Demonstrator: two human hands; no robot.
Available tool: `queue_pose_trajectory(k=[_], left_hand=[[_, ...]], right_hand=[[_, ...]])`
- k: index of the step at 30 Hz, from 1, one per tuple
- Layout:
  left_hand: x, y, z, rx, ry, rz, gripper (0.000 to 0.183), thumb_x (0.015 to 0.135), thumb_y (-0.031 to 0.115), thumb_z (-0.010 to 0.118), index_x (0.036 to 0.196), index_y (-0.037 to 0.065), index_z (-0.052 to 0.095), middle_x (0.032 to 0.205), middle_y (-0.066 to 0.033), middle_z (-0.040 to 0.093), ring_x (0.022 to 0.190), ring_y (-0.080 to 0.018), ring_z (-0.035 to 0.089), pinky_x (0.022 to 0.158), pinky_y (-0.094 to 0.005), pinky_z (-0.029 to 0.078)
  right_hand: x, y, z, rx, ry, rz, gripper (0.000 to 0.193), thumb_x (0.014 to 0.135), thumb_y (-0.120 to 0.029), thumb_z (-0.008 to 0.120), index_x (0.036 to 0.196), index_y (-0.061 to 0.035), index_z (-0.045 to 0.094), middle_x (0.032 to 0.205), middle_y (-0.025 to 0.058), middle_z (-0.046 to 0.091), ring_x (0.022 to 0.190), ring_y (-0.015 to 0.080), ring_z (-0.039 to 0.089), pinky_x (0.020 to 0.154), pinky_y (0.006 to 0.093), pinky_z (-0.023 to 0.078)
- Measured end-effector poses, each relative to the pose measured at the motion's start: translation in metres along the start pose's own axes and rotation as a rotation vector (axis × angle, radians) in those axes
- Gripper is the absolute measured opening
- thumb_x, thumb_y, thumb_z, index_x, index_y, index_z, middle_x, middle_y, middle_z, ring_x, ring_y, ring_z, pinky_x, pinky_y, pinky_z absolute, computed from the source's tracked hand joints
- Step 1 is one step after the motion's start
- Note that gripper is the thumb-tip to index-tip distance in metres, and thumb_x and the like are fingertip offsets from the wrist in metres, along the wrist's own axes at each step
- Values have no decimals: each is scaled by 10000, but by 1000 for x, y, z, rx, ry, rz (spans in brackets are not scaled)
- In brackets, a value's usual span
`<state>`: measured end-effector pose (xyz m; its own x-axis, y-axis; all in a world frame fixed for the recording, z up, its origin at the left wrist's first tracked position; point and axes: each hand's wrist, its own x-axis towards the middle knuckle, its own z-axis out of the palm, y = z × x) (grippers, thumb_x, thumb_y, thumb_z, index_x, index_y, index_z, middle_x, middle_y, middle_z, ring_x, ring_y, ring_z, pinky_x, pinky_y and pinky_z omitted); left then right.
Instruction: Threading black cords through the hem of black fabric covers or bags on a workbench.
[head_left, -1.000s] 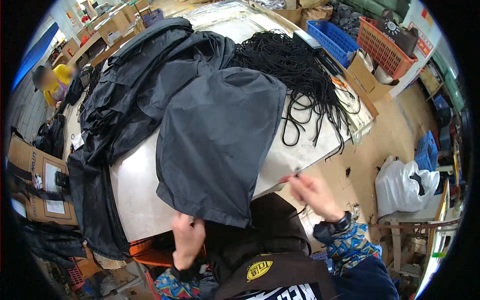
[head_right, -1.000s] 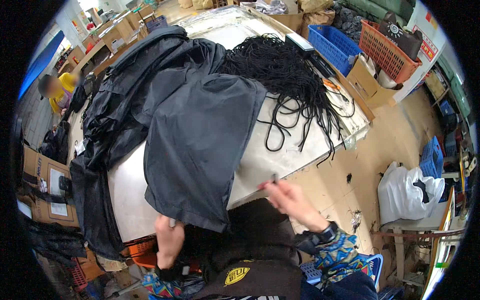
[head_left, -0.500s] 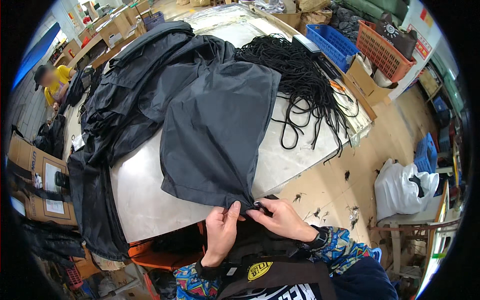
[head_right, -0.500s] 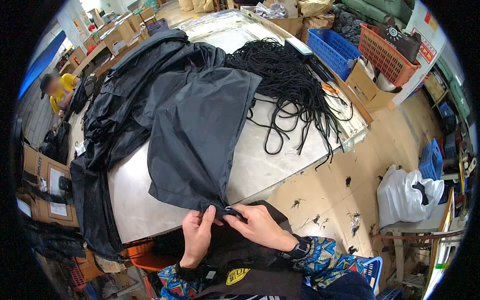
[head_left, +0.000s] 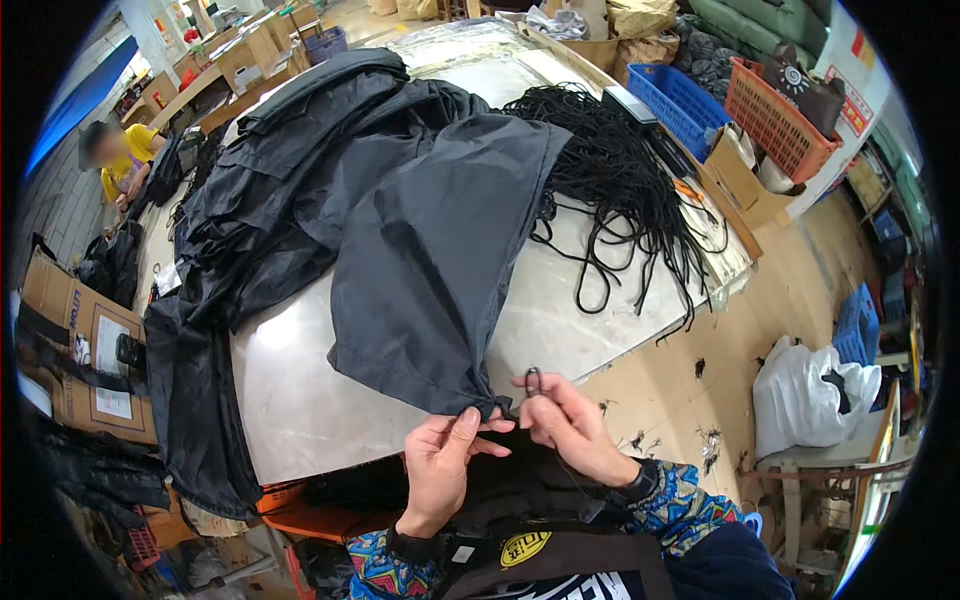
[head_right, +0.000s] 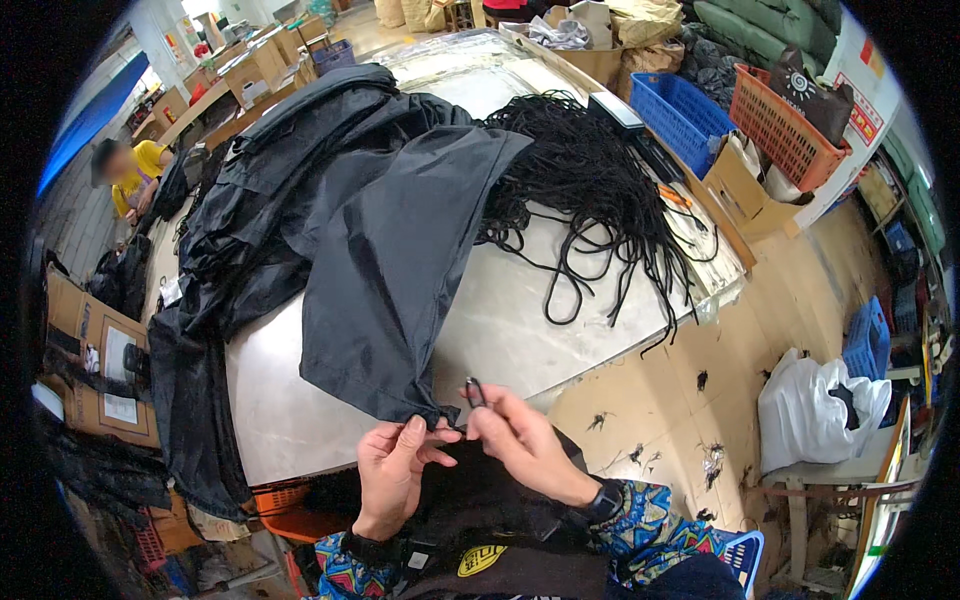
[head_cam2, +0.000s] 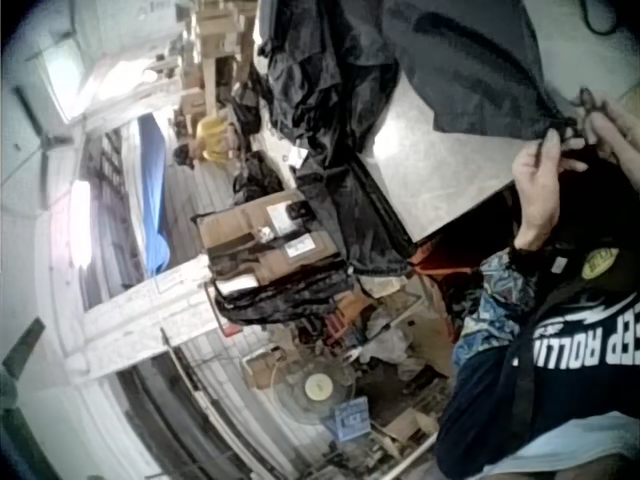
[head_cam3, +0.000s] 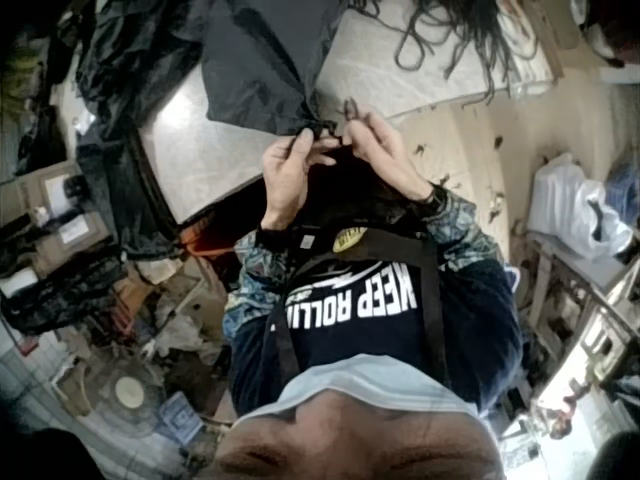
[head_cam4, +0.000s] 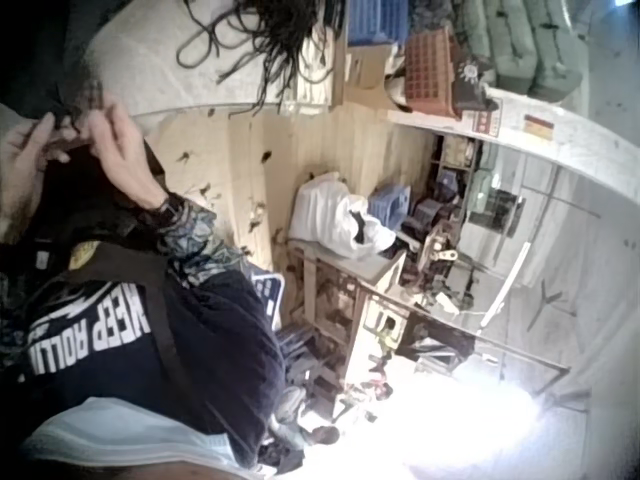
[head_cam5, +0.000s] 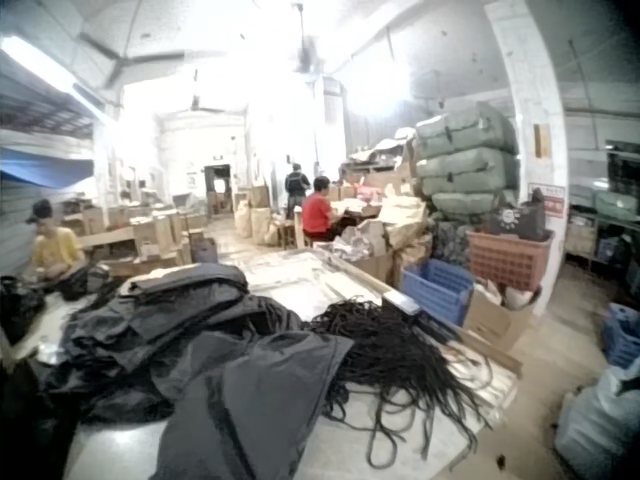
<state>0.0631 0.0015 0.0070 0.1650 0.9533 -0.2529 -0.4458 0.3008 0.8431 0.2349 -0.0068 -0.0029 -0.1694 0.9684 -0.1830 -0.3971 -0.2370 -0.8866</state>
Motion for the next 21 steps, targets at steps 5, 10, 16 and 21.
queue_pose_trajectory(k=[5, 10, 16, 21], left_hand=[[4, 4, 2, -37, 16, -4, 214, 937, 144, 563, 950, -64, 607, 904, -156, 663, 818, -243, 673, 636, -326, 568], [7, 3, 5, -76, 84, 36, 171, 910, 133, 607, 907, -38, 599, 853, -141, 663, 763, -205, 660, 654, -324, 562], [6, 2, 5, 30, 58, 75, 149, 894, 108, 629, 913, -40, 628, 845, -93, 663, 747, -133, 618, 694, -265, 512], [5, 2, 0, 87, 8, 72, 151, 893, 91, 628, 943, -52, 640, 850, -73, 664, 741, -108, 596, 709, -240, 483]], right_hand=[[-12, -22, 9, -748, 34, -552, 148, 881, -27, 593, 1010, 44, 603, 682, 91, 602, 552, 148, 566, 510, 286, 447], [-16, -33, 18, -982, -92, -514, 234, 819, 5, 635, 1045, 42, 588, 754, 156, 600, 612, 299, 597, 534, 331, 477], [-11, -27, 17, -1056, -81, -487, 181, 828, -26, 628, 998, 20, 588, 784, 149, 610, 654, 319, 600, 559, 358, 480], [-6, -27, 17, -934, -109, -323, 105, 861, -66, 629, 941, -1, 650, 692, 118, 630, 581, 220, 617, 535, 313, 469]])
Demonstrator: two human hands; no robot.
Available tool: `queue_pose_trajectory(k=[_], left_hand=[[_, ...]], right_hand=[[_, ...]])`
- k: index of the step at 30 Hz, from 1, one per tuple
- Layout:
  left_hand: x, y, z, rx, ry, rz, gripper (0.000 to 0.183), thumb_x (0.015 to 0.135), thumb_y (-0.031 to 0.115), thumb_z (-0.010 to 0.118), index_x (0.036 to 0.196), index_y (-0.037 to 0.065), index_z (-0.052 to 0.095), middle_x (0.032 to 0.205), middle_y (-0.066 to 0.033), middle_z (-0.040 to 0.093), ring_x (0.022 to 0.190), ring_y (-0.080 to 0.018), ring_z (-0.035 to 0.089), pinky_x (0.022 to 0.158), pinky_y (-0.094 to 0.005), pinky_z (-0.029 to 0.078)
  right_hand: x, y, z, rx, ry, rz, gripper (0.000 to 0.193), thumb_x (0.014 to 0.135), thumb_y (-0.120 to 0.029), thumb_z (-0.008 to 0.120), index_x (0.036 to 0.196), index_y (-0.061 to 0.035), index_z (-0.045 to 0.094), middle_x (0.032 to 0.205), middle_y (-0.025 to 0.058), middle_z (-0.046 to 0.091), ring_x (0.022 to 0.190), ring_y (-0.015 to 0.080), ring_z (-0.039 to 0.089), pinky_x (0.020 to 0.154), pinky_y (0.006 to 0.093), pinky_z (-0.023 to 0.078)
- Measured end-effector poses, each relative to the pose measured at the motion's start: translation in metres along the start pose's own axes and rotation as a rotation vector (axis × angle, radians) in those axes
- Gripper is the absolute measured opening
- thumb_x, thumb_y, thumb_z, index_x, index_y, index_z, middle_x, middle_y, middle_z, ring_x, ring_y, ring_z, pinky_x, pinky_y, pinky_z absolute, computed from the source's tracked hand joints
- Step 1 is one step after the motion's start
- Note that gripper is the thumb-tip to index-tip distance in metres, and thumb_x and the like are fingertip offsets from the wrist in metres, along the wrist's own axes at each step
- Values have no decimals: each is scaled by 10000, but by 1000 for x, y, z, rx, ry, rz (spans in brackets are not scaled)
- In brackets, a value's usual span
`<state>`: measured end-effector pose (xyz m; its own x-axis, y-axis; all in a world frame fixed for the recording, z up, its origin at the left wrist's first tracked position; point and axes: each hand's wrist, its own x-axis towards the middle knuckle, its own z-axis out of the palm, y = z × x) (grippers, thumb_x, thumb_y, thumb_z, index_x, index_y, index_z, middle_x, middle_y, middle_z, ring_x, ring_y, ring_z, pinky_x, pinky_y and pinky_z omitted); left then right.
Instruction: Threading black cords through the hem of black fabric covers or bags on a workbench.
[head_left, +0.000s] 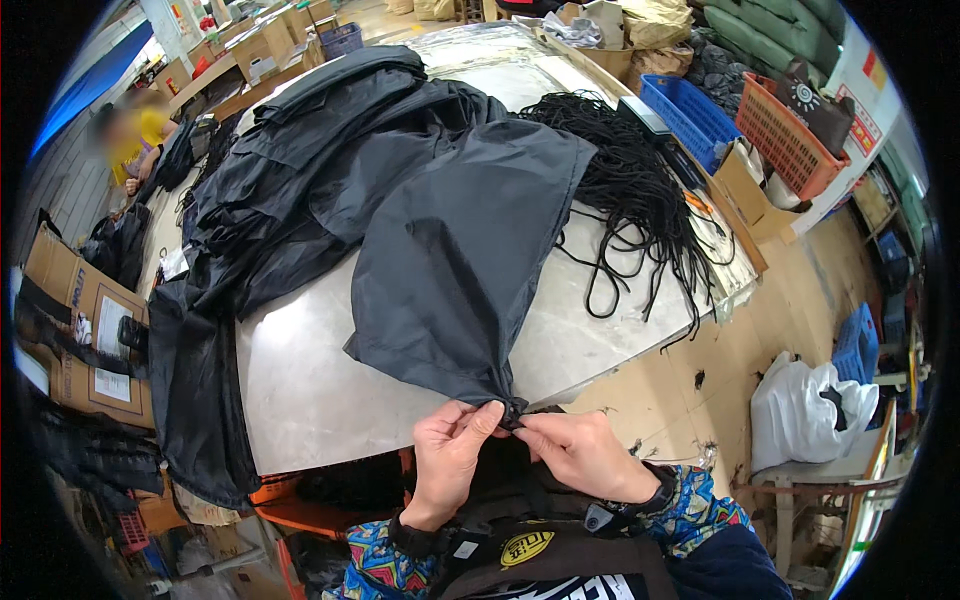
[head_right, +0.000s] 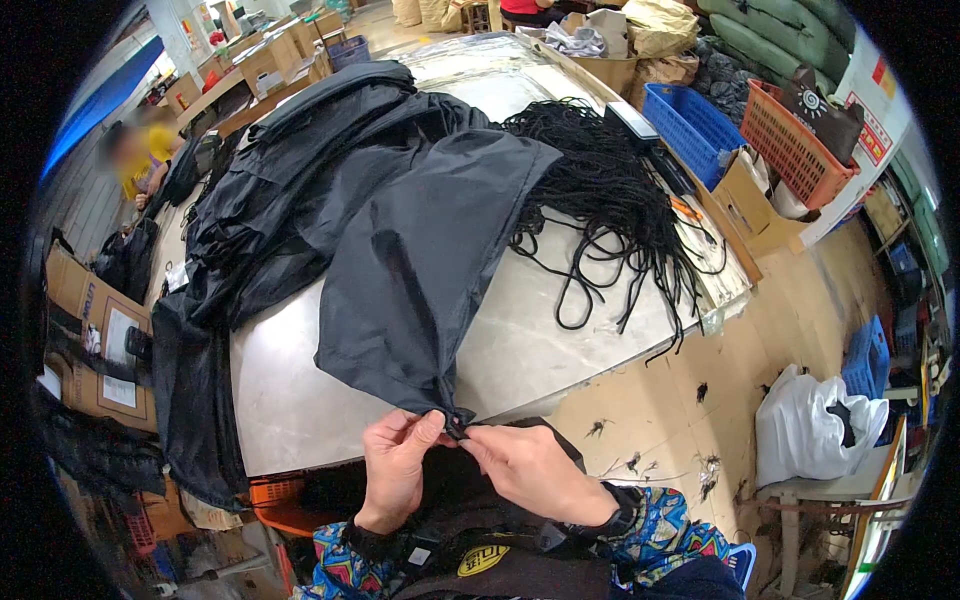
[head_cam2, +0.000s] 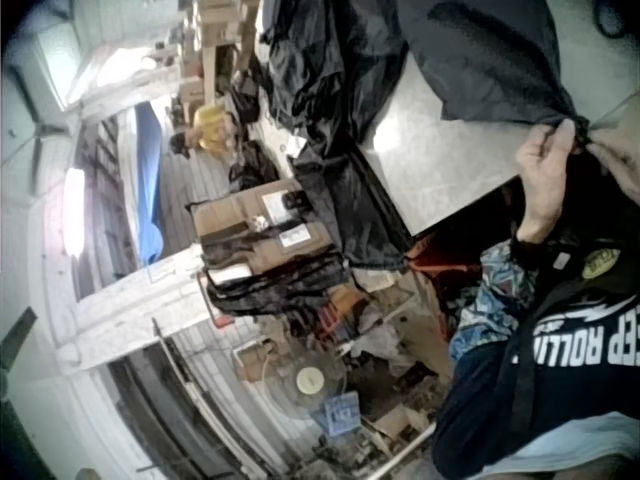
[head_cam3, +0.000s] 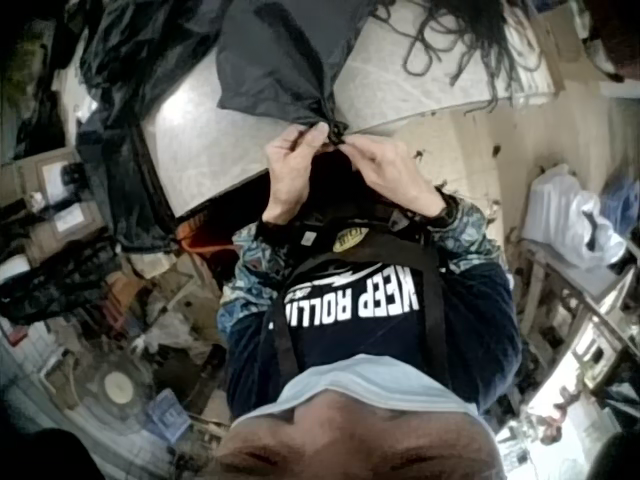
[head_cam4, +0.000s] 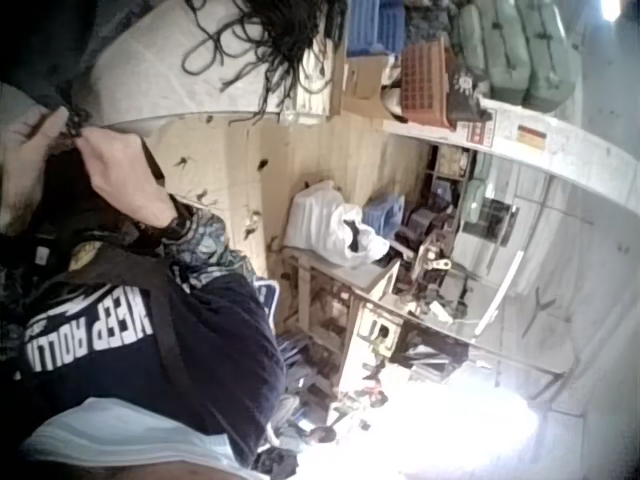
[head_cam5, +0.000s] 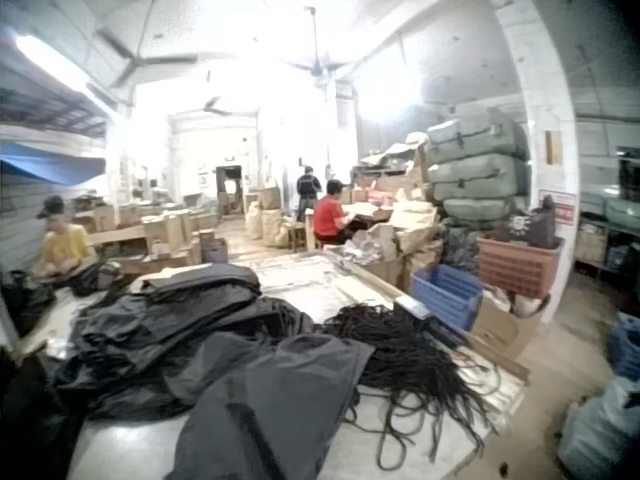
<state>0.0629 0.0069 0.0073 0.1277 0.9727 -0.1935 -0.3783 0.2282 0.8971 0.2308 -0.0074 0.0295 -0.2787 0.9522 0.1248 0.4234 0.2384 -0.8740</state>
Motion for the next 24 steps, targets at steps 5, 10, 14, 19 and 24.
queue_pose_trajectory(k=[5, 10, 14, 19, 24], left_hand=[[-6, 2, 0, 82, -37, -52, 145, 891, 75, 626, 957, -53, 641, 854, -67, 663, 757, -92, 590, 706, -230, 472], [13, 18, -19, -19, 201, 105, 154, 910, 128, 603, 874, -18, 633, 775, -41, 636, 713, -80, 574, 680, -224, 463], [6, 7, -23, 148, 18, -86, 186, 904, 149, 614, 869, -31, 642, 829, -71, 660, 743, -117, 604, 691, -260, 488], [2, -7, -16, -118, 146, -59, 193, 928, 178, 590, 908, -11, 620, 811, -50, 656, 734, -107, 605, 697, -255, 497], [14, 27, -40, -168, 228, 130, 217, 946, 193, 560, 862, 1, 619, 794, -52, 653, 698, -112, 607, 670, -269, 502]], right_hand=[[8, -6, -2, 127, -155, 169, 104, 879, -105, 624, 927, -21, 662, 682, 82, 649, 595, 161, 631, 566, 288, 482], [-3, 7, -17, 35, -112, 39, 183, 890, -100, 616, 1021, 27, 633, 749, 86, 671, 662, 136, 644, 633, 255, 501], [-21, 39, -30, 34, -153, 203, 179, 900, -75, 598, 1043, 21, 644, 665, 38, 607, 594, 100, 573, 564, 237, 463], [-10, 26, -14, 120, -259, 329, 183, 910, -129, 589, 1042, -11, 638, 628, 51, 602, 566, 128, 571, 535, 276, 443], [-31, 34, -35, 150, -299, 222, 219, 884, -108, 615, 1087, -26, 623, 769, 82, 663, 639, 143, 616, 609, 262, 489]])
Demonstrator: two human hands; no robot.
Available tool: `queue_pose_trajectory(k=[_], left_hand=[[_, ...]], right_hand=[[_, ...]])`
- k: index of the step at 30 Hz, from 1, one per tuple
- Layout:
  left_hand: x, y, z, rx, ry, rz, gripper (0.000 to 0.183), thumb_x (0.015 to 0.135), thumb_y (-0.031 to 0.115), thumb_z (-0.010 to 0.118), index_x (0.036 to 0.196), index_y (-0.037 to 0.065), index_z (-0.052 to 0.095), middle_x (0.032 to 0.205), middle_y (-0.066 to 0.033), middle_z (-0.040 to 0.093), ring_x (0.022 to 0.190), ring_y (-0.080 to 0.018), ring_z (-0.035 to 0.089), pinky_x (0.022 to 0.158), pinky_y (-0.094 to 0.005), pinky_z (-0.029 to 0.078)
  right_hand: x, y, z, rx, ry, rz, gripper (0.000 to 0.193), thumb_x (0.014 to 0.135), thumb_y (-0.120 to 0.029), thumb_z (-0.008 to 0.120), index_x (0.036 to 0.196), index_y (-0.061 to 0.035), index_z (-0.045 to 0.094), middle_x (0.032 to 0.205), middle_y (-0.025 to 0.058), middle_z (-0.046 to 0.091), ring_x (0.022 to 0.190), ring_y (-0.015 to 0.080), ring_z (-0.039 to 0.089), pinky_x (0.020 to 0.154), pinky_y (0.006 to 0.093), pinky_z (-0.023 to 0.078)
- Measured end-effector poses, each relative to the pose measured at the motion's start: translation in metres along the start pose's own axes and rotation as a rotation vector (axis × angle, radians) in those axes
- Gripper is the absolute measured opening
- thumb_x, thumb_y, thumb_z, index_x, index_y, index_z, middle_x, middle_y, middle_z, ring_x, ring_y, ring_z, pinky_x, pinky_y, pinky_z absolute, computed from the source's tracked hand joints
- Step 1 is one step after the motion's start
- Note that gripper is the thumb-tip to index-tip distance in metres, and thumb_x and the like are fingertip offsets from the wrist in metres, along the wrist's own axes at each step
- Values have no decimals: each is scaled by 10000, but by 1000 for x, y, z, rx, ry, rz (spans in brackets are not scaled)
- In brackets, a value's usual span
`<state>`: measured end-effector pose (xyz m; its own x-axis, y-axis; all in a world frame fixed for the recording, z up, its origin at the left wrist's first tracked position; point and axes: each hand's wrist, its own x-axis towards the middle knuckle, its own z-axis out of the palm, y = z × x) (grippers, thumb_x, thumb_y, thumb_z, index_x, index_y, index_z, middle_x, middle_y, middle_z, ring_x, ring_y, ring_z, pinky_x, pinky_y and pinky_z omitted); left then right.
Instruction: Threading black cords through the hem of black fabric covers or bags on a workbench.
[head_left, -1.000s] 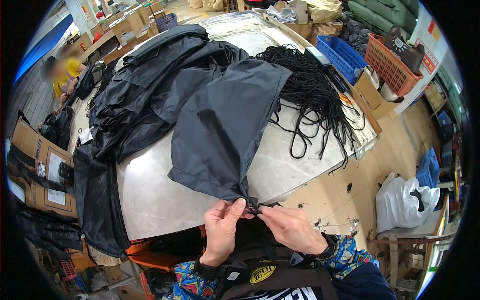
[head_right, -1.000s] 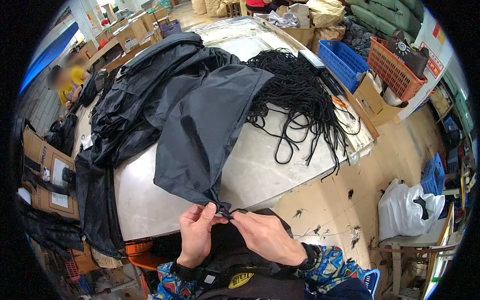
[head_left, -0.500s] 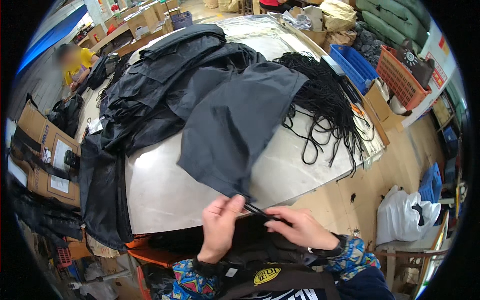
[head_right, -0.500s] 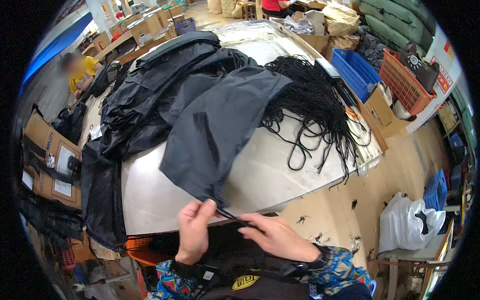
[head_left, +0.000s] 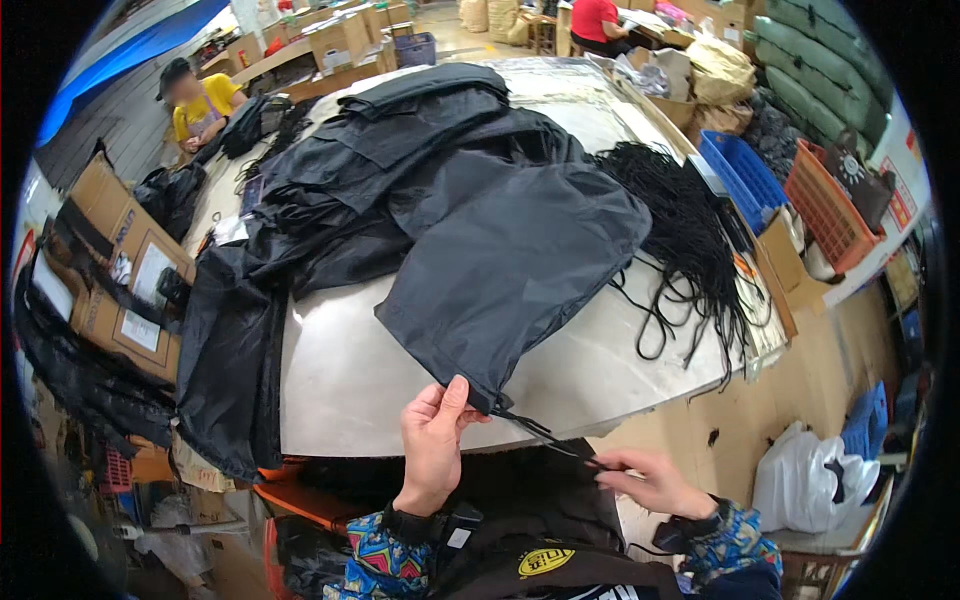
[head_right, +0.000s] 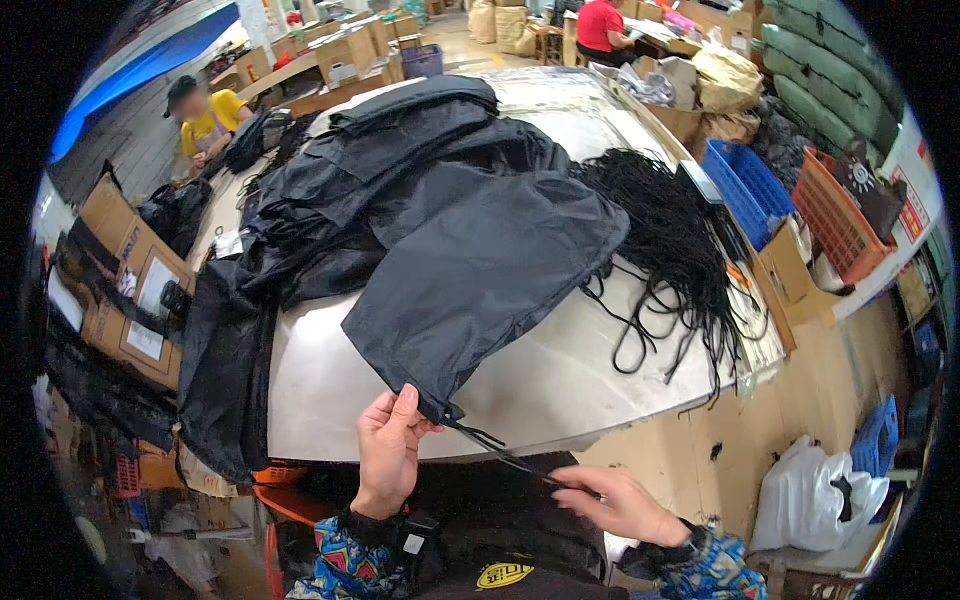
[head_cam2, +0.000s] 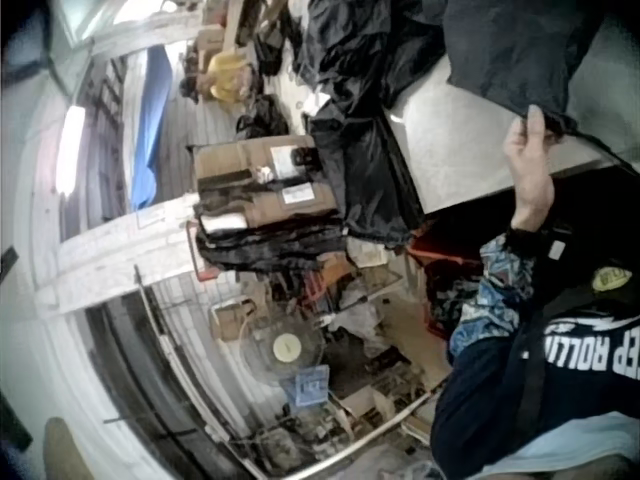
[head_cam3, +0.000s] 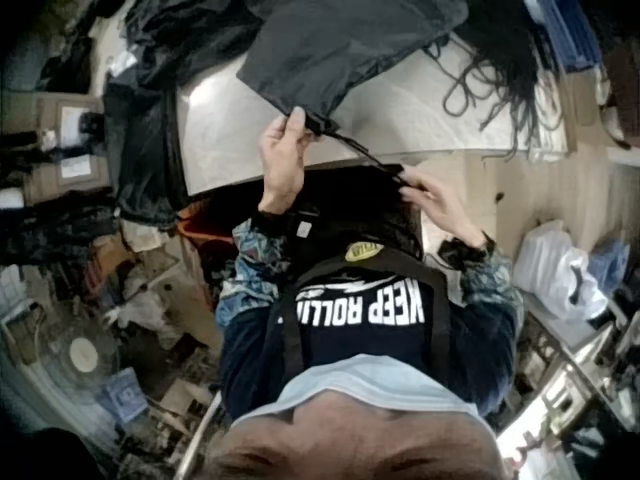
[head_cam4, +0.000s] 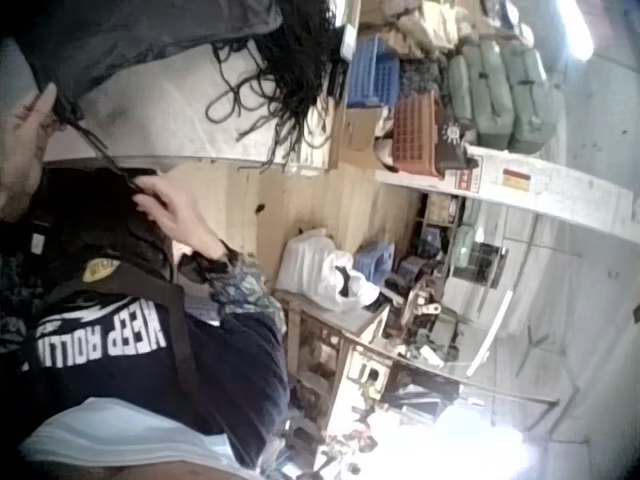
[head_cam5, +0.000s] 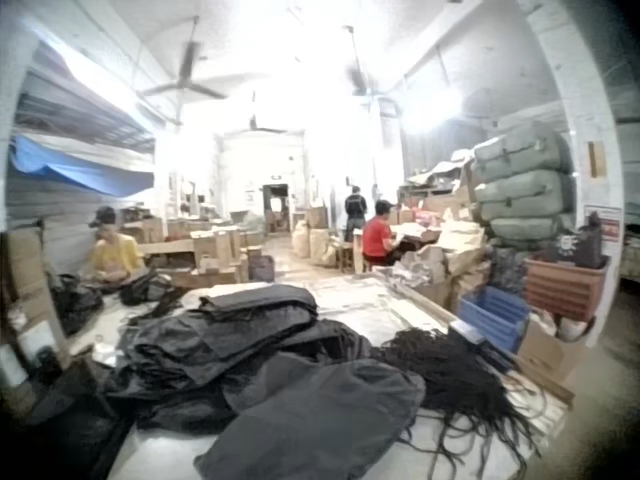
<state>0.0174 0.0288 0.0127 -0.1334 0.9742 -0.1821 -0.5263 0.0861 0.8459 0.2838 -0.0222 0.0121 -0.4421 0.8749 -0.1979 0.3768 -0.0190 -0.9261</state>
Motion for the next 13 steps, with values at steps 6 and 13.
queue_pose_trajectory(k=[6, 13], left_hand=[[-25, -42, 22, 232, -238, -224, 199, 931, 175, 584, 848, -1, 623, 812, -58, 656, 735, -104, 604, 693, -268, 503], [5, -16, 16, -89, -64, -162, 170, 937, 171, 574, 871, 15, 593, 888, -47, 655, 777, -104, 625, 725, -251, 509]], right_hand=[[-3, -12, 8, -188, 219, -14, 158, 891, -71, 599, 996, 31, 659, 737, 71, 639, 617, 126, 572, 574, 258, 451], [-2, -21, -1, 687, -95, 477, 251, 964, -175, 523, 1080, 25, 619, 687, -45, 441, 548, 31, 360, 488, 186, 287]])
